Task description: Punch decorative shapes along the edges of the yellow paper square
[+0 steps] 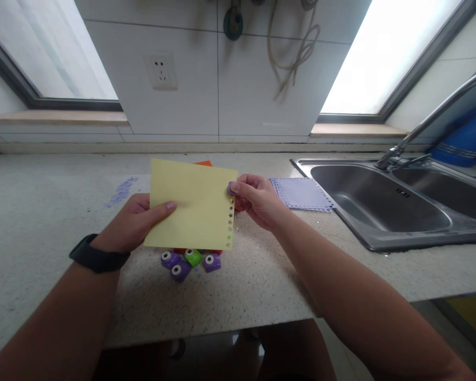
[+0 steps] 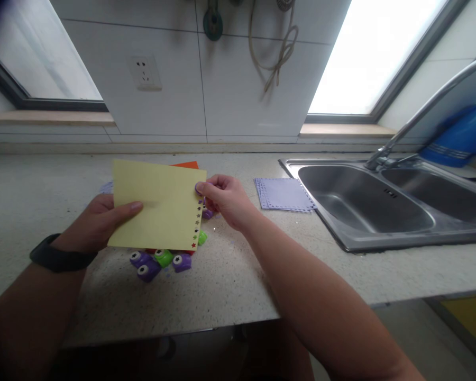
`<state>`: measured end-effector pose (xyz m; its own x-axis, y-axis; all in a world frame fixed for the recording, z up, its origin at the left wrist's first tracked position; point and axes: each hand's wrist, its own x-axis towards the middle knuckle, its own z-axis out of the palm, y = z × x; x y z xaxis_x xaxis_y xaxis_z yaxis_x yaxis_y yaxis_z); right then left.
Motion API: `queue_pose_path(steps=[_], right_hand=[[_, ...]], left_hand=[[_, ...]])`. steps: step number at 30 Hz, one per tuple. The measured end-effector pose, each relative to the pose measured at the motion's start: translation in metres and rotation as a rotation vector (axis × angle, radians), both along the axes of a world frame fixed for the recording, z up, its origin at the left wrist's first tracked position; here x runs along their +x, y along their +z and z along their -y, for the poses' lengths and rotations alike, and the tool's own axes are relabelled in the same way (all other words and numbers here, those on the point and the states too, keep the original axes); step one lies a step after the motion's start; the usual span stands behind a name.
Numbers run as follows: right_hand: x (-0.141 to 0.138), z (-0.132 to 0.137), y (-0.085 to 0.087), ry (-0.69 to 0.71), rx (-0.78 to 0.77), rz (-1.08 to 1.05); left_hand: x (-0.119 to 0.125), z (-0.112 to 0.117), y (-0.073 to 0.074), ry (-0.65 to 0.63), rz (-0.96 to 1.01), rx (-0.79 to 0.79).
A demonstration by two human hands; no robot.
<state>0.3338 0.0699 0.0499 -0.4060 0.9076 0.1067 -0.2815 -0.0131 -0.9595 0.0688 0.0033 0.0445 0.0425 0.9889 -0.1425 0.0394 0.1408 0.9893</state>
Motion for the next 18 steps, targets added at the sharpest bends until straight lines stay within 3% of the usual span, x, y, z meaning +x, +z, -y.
queue_pose_path(steps=[3, 9, 14, 18], right_hand=[[0.003, -0.002, 0.001, -0.005, 0.008, -0.051], [0.012, -0.013, 0.001, -0.157, 0.094, -0.090], [0.018, -0.023, -0.006, -0.257, 0.233, 0.241], [0.021, -0.024, -0.007, -0.239, 0.440, 0.735]], left_hand=[[0.000, 0.000, 0.001, -0.008, 0.019, -0.010], [0.000, -0.001, 0.003, -0.023, 0.080, 0.004], [-0.004, -0.008, -0.006, -0.040, 0.111, 0.055], [-0.008, -0.015, -0.015, -0.029, 0.129, 0.102]])
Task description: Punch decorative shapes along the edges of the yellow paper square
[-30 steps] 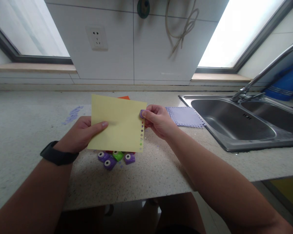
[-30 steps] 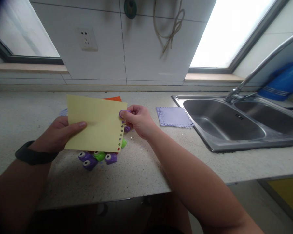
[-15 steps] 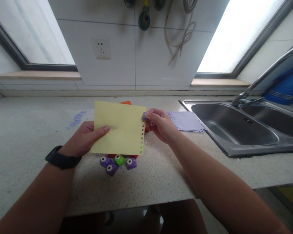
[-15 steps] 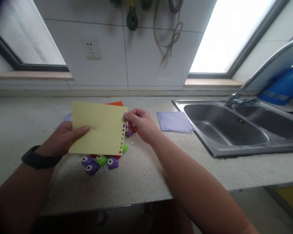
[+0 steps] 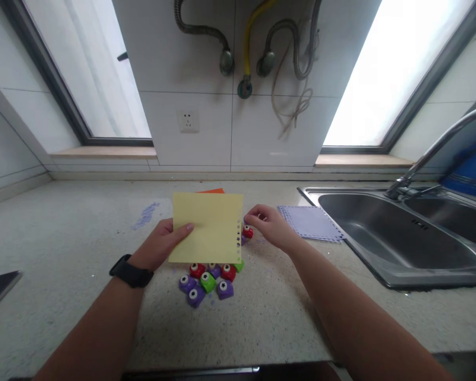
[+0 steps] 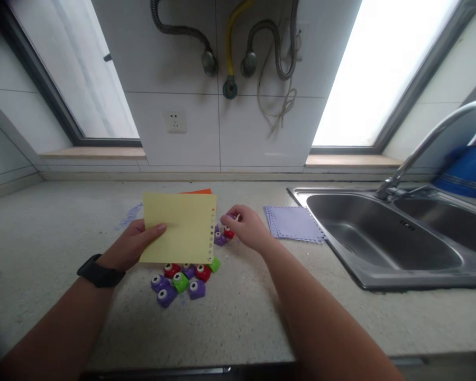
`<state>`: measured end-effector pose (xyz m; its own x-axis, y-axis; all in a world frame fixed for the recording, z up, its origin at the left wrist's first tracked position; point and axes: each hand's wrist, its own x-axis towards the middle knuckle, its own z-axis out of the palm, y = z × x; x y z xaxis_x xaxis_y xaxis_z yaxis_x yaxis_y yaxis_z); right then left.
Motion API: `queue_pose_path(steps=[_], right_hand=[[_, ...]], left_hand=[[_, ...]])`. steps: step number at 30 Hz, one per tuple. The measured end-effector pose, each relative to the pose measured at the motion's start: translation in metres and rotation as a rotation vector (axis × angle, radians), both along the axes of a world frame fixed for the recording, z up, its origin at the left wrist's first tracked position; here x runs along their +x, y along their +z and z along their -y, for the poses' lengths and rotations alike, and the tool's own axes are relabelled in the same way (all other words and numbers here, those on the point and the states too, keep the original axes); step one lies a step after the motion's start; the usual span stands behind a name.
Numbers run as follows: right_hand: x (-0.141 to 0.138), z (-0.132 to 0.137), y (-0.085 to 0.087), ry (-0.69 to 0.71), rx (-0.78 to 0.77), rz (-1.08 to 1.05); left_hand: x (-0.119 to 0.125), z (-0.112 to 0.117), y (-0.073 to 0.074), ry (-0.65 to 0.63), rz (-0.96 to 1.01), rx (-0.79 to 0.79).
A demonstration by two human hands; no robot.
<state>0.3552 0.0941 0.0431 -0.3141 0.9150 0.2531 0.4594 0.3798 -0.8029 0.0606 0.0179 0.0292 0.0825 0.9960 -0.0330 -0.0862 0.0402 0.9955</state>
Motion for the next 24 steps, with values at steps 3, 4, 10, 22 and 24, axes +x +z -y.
queue_pose_path(steps=[3, 4, 10, 22, 24], right_hand=[[0.001, 0.005, 0.004, 0.062, -0.015, 0.137], [0.001, 0.007, 0.006, 0.085, -0.034, 0.181], [0.002, 0.018, 0.013, 0.165, 0.003, 0.553], [0.004, 0.017, 0.007, 0.233, 0.035, 0.782], [0.005, 0.018, 0.009, 0.231, 0.015, 0.785]], left_hand=[[-0.001, -0.003, -0.002, -0.005, 0.021, 0.032], [0.000, -0.004, -0.002, -0.006, 0.025, 0.040], [0.002, -0.006, 0.000, 0.017, 0.029, 0.072], [-0.002, -0.013, -0.005, 0.051, -0.053, 0.125], [-0.003, -0.013, -0.005, 0.049, -0.070, 0.138]])
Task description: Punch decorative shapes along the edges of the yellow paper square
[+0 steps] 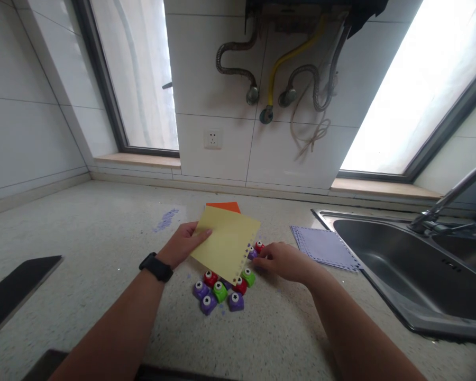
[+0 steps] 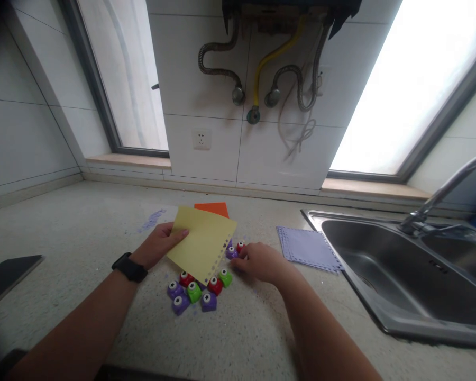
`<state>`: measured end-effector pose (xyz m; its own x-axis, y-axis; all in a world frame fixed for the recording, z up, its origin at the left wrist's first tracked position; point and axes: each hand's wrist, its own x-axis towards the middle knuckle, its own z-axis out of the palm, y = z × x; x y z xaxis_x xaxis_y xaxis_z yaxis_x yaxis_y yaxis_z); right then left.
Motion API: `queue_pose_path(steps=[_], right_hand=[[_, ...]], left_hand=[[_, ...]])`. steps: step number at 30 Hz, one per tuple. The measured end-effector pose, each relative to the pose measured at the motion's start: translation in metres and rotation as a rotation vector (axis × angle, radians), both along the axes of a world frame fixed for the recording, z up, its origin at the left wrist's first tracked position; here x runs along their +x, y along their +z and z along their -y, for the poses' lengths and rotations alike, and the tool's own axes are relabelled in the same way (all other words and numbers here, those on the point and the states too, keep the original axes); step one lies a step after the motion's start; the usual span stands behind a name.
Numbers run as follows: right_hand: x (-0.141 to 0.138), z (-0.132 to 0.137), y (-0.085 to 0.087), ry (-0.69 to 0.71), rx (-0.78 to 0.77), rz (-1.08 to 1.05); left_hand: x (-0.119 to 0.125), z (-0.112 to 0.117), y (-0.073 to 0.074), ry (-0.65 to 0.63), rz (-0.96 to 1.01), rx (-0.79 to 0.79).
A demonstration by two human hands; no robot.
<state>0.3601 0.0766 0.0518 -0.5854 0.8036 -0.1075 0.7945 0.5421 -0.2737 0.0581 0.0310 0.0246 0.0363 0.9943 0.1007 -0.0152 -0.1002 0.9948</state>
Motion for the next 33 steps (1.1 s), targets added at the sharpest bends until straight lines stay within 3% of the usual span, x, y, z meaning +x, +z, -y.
queue_pose_path(steps=[9, 18, 33], right_hand=[[0.004, 0.001, 0.010, 0.019, -0.073, -0.019], [-0.001, 0.000, 0.008, 0.083, -0.088, -0.021], [-0.006, -0.003, 0.001, 0.104, -0.070, -0.037]], left_hand=[[-0.005, 0.003, 0.003, -0.116, -0.057, -0.026], [-0.006, 0.005, 0.009, -0.263, -0.137, -0.046], [-0.004, 0.005, 0.012, -0.287, -0.253, -0.010]])
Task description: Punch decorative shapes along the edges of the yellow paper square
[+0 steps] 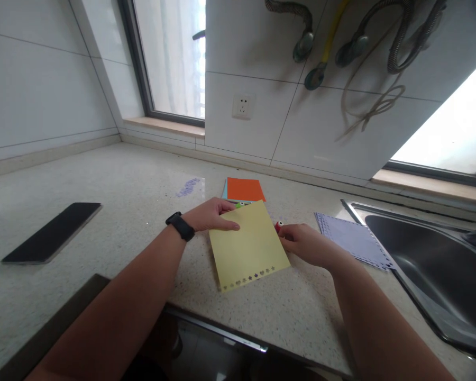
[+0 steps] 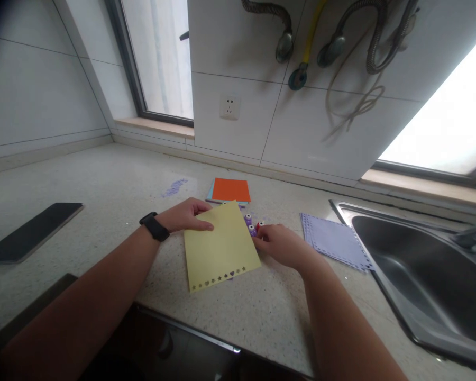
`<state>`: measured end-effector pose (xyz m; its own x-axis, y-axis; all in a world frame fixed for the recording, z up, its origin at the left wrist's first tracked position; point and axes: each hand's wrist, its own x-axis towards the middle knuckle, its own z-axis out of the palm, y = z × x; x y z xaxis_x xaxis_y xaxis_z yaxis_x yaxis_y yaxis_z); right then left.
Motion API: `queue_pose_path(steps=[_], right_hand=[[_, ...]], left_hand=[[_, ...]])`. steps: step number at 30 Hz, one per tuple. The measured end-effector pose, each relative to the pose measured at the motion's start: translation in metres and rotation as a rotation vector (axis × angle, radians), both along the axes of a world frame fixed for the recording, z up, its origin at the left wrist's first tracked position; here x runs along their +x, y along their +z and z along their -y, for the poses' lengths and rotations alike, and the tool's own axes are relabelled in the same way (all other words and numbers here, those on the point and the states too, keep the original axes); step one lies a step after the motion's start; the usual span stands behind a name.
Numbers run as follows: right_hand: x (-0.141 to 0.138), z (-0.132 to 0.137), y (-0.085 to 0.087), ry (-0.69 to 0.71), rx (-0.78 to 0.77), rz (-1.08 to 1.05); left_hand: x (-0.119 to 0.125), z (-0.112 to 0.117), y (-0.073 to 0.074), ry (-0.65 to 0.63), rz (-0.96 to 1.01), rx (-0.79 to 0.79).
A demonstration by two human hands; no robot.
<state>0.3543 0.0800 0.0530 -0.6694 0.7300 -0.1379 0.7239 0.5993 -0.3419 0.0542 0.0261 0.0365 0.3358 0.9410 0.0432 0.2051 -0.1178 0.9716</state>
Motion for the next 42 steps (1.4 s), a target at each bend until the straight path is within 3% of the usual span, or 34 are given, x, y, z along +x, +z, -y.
queue_pose_path(steps=[3, 5, 10, 16, 26, 33, 42], right_hand=[[-0.001, -0.001, -0.001, -0.034, 0.026, -0.032], [-0.003, -0.001, -0.001, -0.094, -0.004, -0.170], [-0.009, 0.005, -0.002, -0.074, -0.247, -0.610], [-0.013, 0.008, -0.009, -0.061, -0.442, -0.751], [-0.012, -0.001, -0.014, -0.264, -0.271, -1.039], [-0.013, -0.006, -0.021, -0.320, -0.134, -1.133], [-0.011, -0.011, -0.028, -0.318, -0.115, -1.136]], left_hand=[[0.000, 0.000, 0.000, -0.003, -0.006, 0.003], [0.000, 0.000, 0.000, -0.004, -0.006, -0.001], [0.001, -0.001, 0.000, -0.001, 0.005, -0.002], [0.000, -0.001, -0.001, -0.004, 0.057, -0.007], [-0.005, -0.010, -0.014, 0.152, 0.252, 0.017], [-0.002, -0.011, -0.015, 0.121, 0.220, 0.009], [-0.002, -0.011, -0.014, 0.112, 0.193, 0.009]])
